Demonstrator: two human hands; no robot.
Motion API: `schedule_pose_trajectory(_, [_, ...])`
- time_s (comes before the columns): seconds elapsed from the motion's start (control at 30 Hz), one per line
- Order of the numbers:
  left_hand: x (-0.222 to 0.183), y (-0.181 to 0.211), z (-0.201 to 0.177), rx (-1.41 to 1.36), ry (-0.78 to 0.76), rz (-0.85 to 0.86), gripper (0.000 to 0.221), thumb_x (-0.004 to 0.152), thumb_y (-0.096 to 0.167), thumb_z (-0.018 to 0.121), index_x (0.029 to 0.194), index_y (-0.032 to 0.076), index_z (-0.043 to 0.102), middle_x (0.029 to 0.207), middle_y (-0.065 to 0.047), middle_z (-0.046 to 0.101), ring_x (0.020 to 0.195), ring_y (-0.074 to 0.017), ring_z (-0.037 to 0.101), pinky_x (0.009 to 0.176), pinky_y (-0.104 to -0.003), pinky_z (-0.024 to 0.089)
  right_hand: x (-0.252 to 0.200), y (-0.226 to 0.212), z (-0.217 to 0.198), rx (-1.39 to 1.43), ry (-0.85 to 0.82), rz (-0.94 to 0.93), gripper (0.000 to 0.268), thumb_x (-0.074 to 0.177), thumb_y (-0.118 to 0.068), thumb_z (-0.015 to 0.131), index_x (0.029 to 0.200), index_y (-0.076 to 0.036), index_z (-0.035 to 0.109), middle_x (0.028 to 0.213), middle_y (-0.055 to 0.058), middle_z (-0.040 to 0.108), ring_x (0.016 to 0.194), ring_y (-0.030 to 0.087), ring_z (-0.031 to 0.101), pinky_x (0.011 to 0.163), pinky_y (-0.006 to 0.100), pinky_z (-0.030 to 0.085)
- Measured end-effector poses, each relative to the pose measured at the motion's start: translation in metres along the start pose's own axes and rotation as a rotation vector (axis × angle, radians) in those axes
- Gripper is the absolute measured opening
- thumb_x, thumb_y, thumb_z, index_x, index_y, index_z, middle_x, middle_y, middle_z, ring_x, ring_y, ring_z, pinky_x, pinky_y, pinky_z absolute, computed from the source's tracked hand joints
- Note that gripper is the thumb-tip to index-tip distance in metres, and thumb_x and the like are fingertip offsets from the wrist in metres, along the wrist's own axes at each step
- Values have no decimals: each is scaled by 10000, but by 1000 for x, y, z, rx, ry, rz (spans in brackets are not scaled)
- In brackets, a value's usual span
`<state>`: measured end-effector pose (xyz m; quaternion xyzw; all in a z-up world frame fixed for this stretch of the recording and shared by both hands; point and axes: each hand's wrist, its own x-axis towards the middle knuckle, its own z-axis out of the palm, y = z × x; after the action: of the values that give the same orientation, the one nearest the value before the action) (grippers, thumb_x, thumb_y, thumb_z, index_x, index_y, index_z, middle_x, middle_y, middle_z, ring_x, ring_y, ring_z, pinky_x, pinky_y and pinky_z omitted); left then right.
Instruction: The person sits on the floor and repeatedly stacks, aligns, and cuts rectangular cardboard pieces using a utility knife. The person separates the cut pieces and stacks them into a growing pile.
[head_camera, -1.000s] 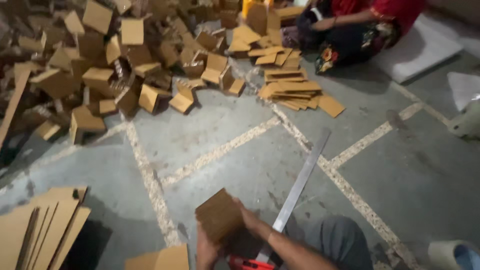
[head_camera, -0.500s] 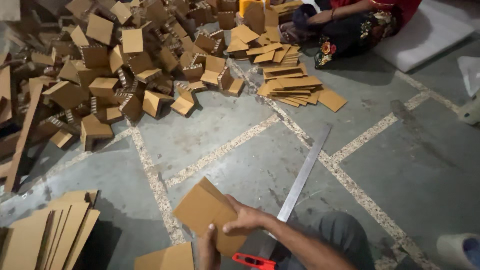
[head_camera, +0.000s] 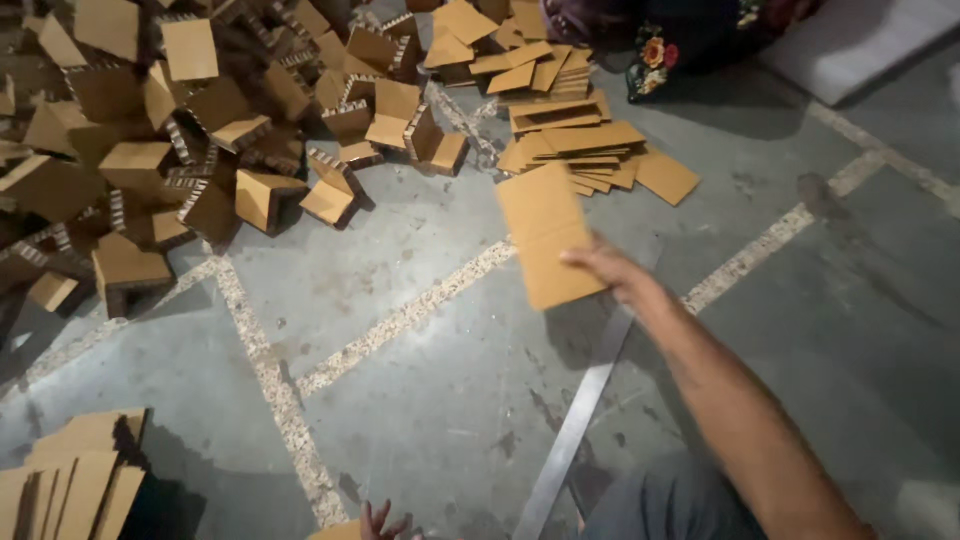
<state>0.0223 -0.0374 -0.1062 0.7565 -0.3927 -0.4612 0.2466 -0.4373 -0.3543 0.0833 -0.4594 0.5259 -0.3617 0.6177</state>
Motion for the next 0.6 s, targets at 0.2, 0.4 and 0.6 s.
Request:
schedule_pose_trajectory(0.2, [37,-13,24,11,-6,-70,874,840,235,655,1572,86,201,1526,-139,421,1335,-303,494,1070,-434,400,85,44,-86,-76,142,151,634,836,-318,742,1404,-81,588,1240,102,717,1099,235,699,882,374,575])
schedule_pose_trajectory(0.4, [15,-41,39,20,-47,-128,835,842,219,659,1549,72,240,1500,-146,444,1326,-308,505,1078,-432,403,124,101,-110,-323,331,300,775,775,-499,794,1301,62,698,1187,200,761,1046,305,743,869,381,570])
schedule_pose_trajectory(0.6, [-16,-33,18,-76,41,7,796,845,204,663,1527,58,279,1475,-153,468,1316,-312,516,1085,-431,405,81,67,-54,-959,724,-97,942,768,-499,849,1455,40,497,1436,318,491,1297,486,471,987,602,401])
